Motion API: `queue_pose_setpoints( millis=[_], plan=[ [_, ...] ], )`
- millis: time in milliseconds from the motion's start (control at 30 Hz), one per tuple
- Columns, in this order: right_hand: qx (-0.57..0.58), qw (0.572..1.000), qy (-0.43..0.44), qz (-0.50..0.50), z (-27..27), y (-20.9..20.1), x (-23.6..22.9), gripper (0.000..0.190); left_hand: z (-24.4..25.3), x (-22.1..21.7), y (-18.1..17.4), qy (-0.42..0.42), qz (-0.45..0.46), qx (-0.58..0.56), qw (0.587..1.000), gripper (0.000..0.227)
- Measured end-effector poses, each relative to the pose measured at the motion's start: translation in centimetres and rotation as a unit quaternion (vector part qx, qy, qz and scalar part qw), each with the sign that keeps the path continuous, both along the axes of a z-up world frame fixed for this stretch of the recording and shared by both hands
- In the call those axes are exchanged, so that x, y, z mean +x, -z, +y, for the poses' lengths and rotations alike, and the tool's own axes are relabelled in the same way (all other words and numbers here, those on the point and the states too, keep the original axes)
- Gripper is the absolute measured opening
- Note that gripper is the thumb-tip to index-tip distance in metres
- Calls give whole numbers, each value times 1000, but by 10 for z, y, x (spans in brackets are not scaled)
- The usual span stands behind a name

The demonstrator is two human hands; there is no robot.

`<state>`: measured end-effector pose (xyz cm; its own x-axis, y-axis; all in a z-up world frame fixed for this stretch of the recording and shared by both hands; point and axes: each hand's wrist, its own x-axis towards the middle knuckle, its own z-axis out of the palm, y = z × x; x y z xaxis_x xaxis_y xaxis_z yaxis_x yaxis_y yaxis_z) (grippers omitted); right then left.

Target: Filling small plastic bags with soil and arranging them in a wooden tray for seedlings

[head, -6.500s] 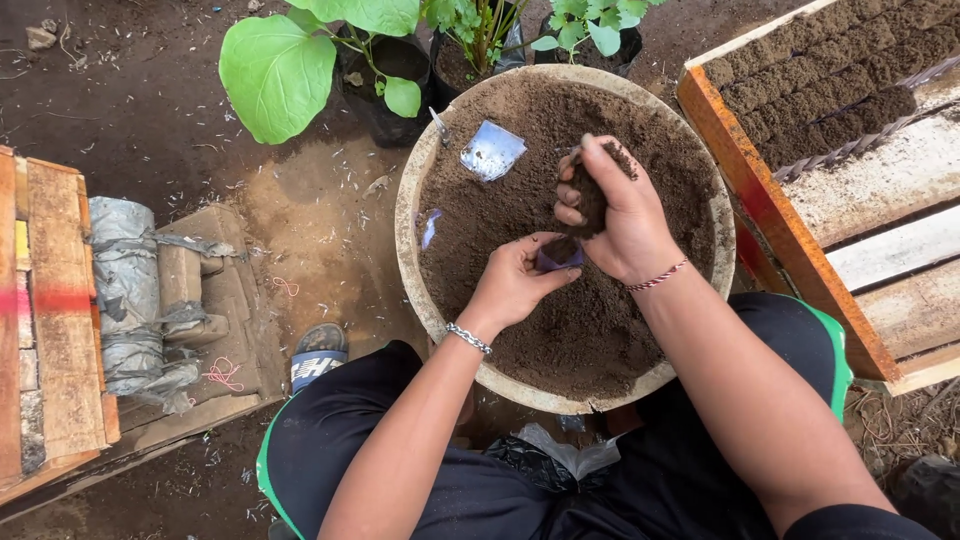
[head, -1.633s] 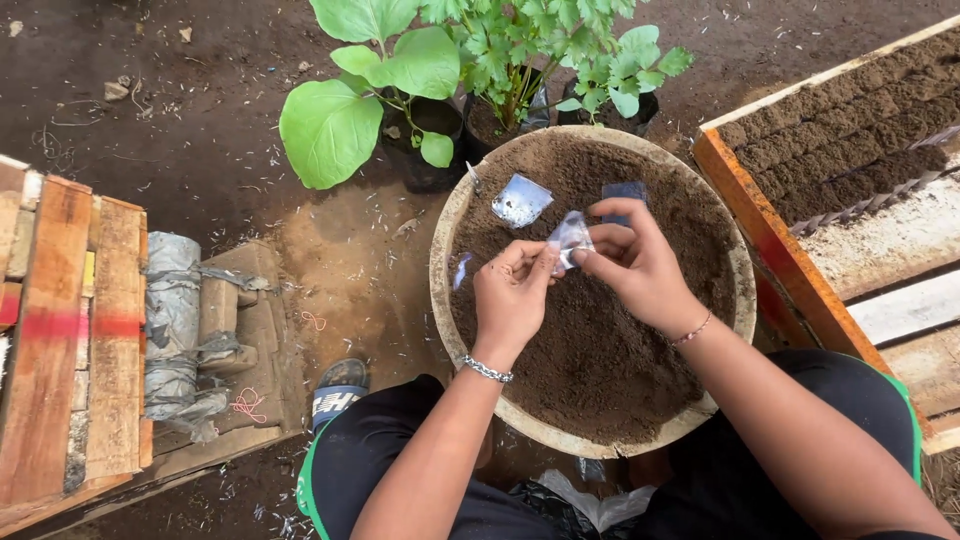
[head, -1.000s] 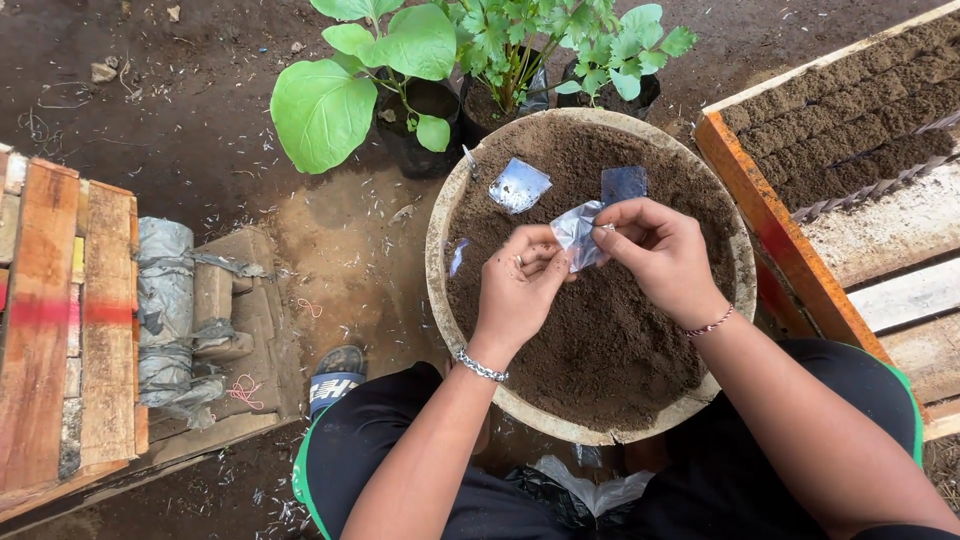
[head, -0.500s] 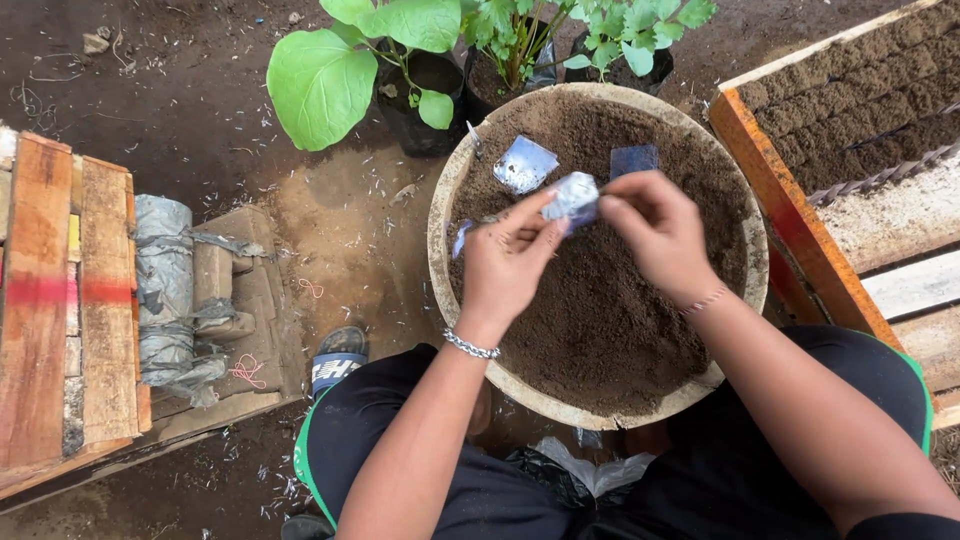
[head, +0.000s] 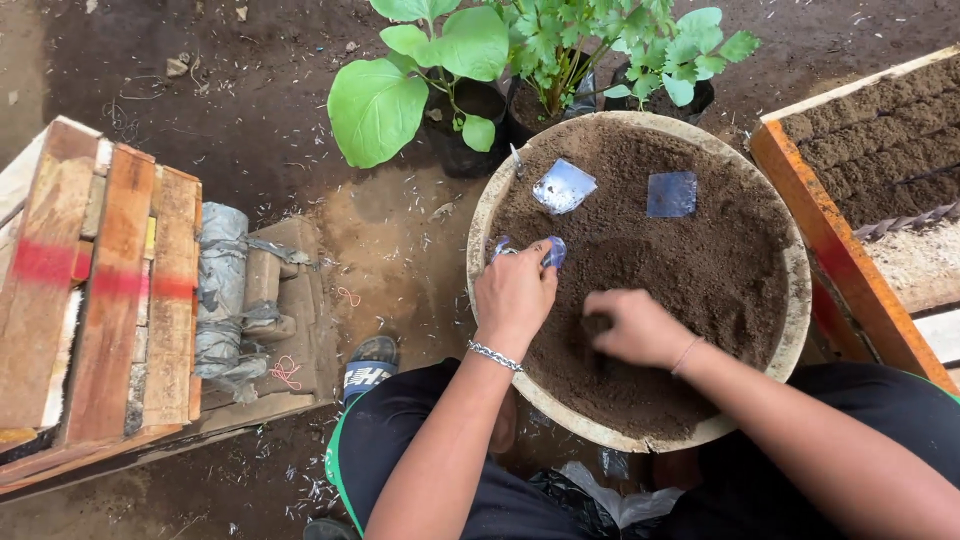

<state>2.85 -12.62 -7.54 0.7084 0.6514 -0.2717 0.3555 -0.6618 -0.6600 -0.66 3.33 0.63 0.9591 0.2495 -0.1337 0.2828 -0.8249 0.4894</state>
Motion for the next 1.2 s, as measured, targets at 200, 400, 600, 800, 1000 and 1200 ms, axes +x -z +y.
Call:
queue_pose_setpoints(
  millis=[200, 400, 600, 800, 1000, 1200],
  plan=[
    [494, 757, 308, 296, 5, -43, 17, 14, -19, 13, 57, -1, 73, -317, 946, 35],
    [541, 764, 302, 178, 10, -47, 27, 18, -41, 3, 10, 100, 75, -173, 977, 12],
    [592, 730, 279, 196, 19, -87, 5, 37, -36, 7, 37, 70, 79, -315, 943, 21],
    [387, 907, 165, 7, -1, -92, 17, 38, -23, 12, 42, 100, 30, 38, 994, 29],
    [-73, 954, -114, -268, -18, -33, -16, 45, 3, 15, 21, 14, 31, -38, 999, 28],
    [-137, 965, -151, -165, -19, -2, -24, 46, -5, 13, 22, -2, 45, -127, 991, 32]
  ],
)
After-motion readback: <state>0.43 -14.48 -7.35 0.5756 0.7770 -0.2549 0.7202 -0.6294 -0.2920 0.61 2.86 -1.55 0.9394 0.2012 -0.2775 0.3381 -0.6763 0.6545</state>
